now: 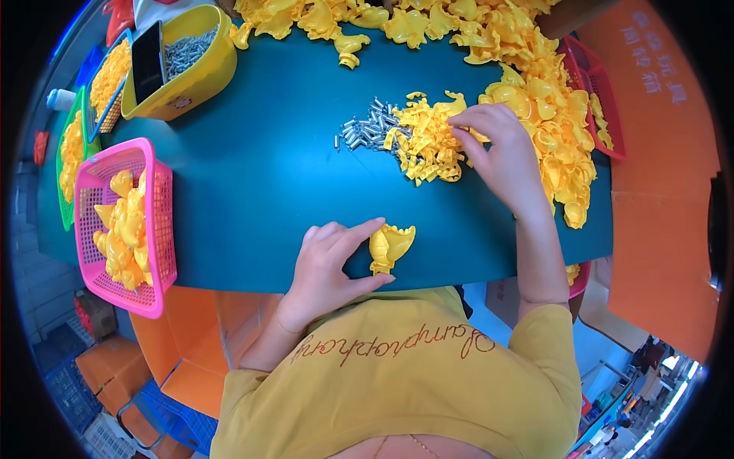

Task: Assemble plastic toy ducks by joining body parts at a factory workbench.

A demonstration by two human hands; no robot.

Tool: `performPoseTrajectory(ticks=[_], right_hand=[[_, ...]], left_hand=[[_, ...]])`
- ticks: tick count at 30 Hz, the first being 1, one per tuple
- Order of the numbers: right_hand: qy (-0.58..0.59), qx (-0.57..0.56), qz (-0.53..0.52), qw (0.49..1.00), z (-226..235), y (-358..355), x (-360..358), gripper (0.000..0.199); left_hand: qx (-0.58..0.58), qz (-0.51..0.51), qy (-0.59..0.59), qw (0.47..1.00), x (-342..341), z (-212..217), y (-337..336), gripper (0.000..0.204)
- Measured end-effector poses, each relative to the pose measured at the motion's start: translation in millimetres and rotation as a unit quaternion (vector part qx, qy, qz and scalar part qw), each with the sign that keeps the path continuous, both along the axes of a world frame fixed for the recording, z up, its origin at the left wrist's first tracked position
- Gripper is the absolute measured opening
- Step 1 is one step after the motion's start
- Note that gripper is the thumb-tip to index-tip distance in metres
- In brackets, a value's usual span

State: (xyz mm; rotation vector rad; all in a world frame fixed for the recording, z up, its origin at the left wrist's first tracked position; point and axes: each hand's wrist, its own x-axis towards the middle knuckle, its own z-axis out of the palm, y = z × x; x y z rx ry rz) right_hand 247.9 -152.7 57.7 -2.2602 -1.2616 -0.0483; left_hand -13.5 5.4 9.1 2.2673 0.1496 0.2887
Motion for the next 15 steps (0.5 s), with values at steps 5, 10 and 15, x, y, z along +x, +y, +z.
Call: performPoseTrajectory(ticks=[5,10,15], right_hand=[[-0.041,-0.015,-0.049,0.998,10.3,-8.9,29.1,0.015],[-0.037,-0.040,-0.097,0.994,19.8,-26.8,54.0,0.016],[-0.047,-0.080,-0.089,0.992,15.3,-38.6,61.5,0.017]], left_hand=[[0.004,-0.005,-0.004,1.000,0.1,-0.5,0.8,0.082],[0.010,-0.010,0.031,0.999,-2.4,4.1,2.4,0.077],[0.014,-0.011,0.026,0.999,-2.2,4.0,2.0,0.077]])
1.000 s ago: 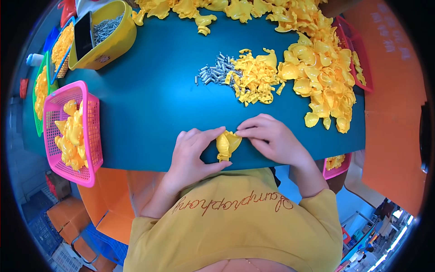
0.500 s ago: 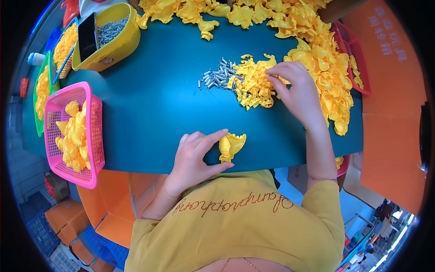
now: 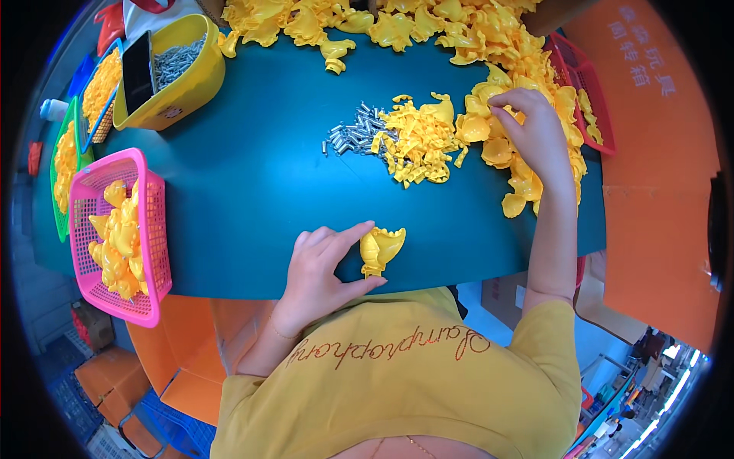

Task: Assemble plastic toy ducks by joining body parts at a factory workbench.

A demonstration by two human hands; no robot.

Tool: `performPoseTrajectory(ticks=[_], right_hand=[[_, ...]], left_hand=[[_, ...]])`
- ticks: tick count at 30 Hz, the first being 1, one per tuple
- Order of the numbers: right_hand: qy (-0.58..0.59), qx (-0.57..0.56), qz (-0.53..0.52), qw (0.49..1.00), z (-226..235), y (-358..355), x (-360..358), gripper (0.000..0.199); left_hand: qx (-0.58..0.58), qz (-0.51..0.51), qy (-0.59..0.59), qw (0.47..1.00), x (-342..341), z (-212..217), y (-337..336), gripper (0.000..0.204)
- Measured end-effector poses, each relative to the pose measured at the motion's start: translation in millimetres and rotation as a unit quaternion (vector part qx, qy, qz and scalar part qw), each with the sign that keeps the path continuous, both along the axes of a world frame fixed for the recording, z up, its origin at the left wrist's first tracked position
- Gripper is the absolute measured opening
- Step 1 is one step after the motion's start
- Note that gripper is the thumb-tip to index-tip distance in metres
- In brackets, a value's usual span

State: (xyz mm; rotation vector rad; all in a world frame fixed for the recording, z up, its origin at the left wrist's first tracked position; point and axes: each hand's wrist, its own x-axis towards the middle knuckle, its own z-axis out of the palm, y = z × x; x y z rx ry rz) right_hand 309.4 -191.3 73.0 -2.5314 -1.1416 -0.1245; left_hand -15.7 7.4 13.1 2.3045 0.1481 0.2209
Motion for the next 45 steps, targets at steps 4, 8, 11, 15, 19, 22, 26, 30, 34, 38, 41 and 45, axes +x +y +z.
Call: performPoseTrajectory(ticks=[4,8,11,15,19,22,26,30,34,38,41,45], right_hand=[[0.009,-0.002,-0.020,1.000,-4.6,0.0,9.8,0.017],[0.048,0.014,0.001,0.999,-4.6,10.9,9.1,0.018],[0.087,0.014,0.058,0.994,-6.7,21.3,4.4,0.018],[0.071,0.009,0.129,0.989,-21.1,33.4,9.1,0.018],[0.082,0.004,0.139,0.987,-18.5,47.3,-2.0,0.017],[0.163,0.023,0.200,0.966,-10.3,58.4,-16.0,0.017],[0.123,0.048,0.271,0.953,-17.7,89.0,-36.8,0.017],[0.006,-0.041,0.217,0.975,-25.2,123.7,-47.5,0.013],[-0.012,-0.226,0.145,0.963,-23.1,135.6,-54.8,0.014],[-0.007,-0.129,0.173,0.976,-23.9,120.9,-56.6,0.015],[0.114,-0.001,0.191,0.975,-6.7,96.6,-64.1,0.013],[0.389,0.074,0.296,0.869,-11.1,58.0,-81.4,0.011]], left_hand=[[0.008,0.000,0.002,1.000,-0.4,-1.3,0.2,0.077],[-0.002,0.006,-0.006,1.000,1.4,-1.5,-0.6,0.077],[0.001,0.012,0.000,1.000,0.8,-2.7,-1.2,0.079],[-0.009,0.015,-0.001,1.000,1.5,-2.5,-1.7,0.081],[-0.012,0.017,0.003,1.000,1.0,-3.0,-1.5,0.081],[-0.014,0.016,0.004,1.000,1.7,-1.7,-1.2,0.081],[-0.009,0.009,-0.004,1.000,1.2,-2.2,-0.1,0.081],[-0.001,0.013,0.000,1.000,0.3,-3.0,-0.3,0.083],[-0.013,0.015,-0.007,1.000,0.1,-7.2,-1.7,0.085],[-0.011,0.009,0.007,1.000,-1.1,-7.0,-0.4,0.084],[-0.021,0.019,0.009,1.000,-4.1,-7.5,-0.2,0.083],[-0.022,-0.012,0.010,1.000,-0.8,-3.8,5.2,0.086]])
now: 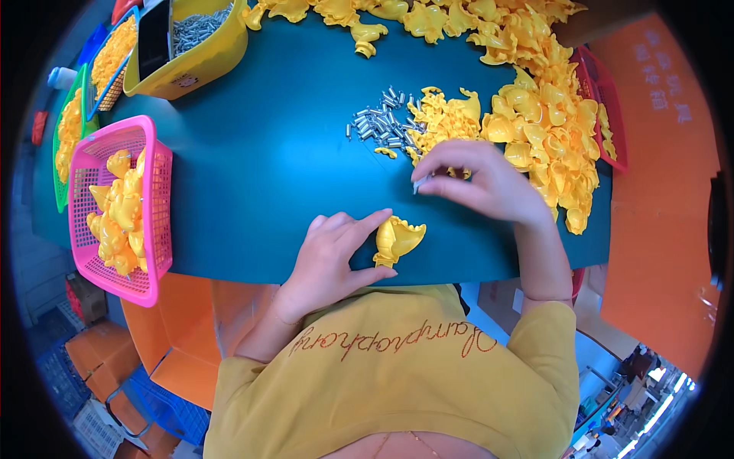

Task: Assemble plastic toy ducks by joining body parts at a factory workbench.

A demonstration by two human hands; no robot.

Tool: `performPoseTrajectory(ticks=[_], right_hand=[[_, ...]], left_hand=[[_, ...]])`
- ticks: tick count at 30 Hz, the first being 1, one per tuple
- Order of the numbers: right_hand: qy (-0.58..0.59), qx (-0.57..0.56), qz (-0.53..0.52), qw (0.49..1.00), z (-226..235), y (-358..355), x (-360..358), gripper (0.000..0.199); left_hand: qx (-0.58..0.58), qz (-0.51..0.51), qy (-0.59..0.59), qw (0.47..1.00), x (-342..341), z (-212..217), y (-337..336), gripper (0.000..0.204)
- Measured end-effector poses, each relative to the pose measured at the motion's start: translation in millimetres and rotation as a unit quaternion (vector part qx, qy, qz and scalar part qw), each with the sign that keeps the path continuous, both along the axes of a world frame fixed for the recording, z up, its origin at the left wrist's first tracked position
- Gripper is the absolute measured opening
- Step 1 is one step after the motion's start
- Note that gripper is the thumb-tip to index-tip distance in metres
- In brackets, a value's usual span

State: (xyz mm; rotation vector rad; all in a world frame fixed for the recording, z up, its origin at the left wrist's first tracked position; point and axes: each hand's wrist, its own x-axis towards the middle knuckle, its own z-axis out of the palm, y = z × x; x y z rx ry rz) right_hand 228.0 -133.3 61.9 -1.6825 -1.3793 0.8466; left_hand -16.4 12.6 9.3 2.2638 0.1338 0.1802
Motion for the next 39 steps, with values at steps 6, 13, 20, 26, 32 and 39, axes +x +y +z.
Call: performPoseTrajectory(ticks=[6,13,20,26,32,39], right_hand=[[0.100,-0.035,0.038,0.994,-38.7,-13.5,-16.9,0.013],[0.104,0.044,0.079,0.990,-47.7,-7.0,-15.9,0.008],[0.065,0.076,0.093,0.991,-44.8,-0.2,-15.7,0.011],[-0.037,0.078,0.098,0.991,-38.2,-2.1,-26.4,0.021],[-0.033,0.000,-0.107,0.994,-41.9,-23.5,-67.2,0.039],[-0.010,0.031,-0.183,0.983,-46.2,-16.6,-82.9,0.036]], left_hand=[[0.009,-0.025,-0.009,1.000,-0.4,-3.9,1.9,0.089],[0.008,-0.034,-0.006,0.999,-1.4,-2.4,3.1,0.087],[0.008,-0.038,-0.008,0.999,-1.7,-2.1,3.1,0.087],[-0.027,-0.007,0.002,1.000,-0.8,-3.3,-0.4,0.094],[-0.019,-0.006,0.002,1.000,0.6,-2.3,-1.7,0.106],[0.012,-0.015,-0.006,1.000,3.0,-1.3,-2.3,0.083]])
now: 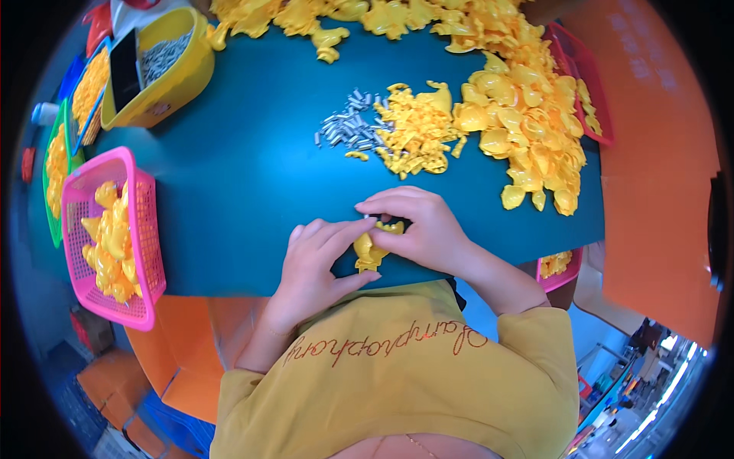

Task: Assemble plastic toy ducks by joining body parts at a factory workbench.

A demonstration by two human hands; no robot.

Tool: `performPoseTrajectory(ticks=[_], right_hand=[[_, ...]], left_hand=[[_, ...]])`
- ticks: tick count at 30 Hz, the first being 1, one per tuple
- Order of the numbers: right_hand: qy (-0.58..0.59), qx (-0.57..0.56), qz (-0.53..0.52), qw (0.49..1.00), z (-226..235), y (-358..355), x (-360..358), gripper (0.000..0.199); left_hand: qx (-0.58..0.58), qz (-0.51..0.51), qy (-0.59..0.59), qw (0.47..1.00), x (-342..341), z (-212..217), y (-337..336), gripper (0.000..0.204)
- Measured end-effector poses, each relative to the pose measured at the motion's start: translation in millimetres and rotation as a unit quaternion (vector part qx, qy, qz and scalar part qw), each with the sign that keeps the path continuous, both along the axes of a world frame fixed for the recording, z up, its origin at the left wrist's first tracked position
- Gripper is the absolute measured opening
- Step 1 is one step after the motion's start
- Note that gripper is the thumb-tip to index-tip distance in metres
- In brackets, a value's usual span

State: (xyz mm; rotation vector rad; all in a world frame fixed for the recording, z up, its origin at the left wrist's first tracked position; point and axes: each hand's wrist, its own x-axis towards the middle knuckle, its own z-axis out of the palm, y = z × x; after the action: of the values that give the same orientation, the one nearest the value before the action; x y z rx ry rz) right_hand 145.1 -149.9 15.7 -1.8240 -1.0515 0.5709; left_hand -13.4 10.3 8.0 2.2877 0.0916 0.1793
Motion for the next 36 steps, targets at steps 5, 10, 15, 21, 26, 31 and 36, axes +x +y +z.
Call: performPoseTrajectory(ticks=[5,10,15,21,26,31,36], right_hand=[[-0.062,-0.004,0.086,0.994,5.9,-2.5,13.8,0.037],[-0.240,0.001,-0.096,0.966,27.8,-30.9,69.8,0.023],[-0.340,-0.053,-0.132,0.930,45.4,-37.0,137.4,0.025],[-0.311,-0.225,0.050,0.922,33.0,-0.9,188.9,0.045],[-0.370,-0.309,0.134,0.866,41.5,6.0,181.9,0.059],[-0.284,-0.270,0.117,0.912,27.7,3.3,187.0,0.063],[-0.249,-0.269,0.114,0.923,33.2,0.5,181.5,0.061]], left_hand=[[0.023,0.008,-0.013,1.000,2.9,-0.1,-4.0,0.079],[0.028,0.030,-0.011,0.999,0.9,2.1,-6.6,0.077],[0.034,0.029,-0.031,0.998,3.0,-0.3,-4.9,0.077],[0.035,0.024,-0.018,0.999,2.2,3.7,-5.2,0.076],[0.015,0.027,-0.038,0.999,3.6,1.1,-5.3,0.076],[0.034,0.017,-0.028,0.999,3.4,7.4,-3.7,0.076],[0.023,0.020,-0.041,0.999,4.6,2.6,-3.8,0.076]])
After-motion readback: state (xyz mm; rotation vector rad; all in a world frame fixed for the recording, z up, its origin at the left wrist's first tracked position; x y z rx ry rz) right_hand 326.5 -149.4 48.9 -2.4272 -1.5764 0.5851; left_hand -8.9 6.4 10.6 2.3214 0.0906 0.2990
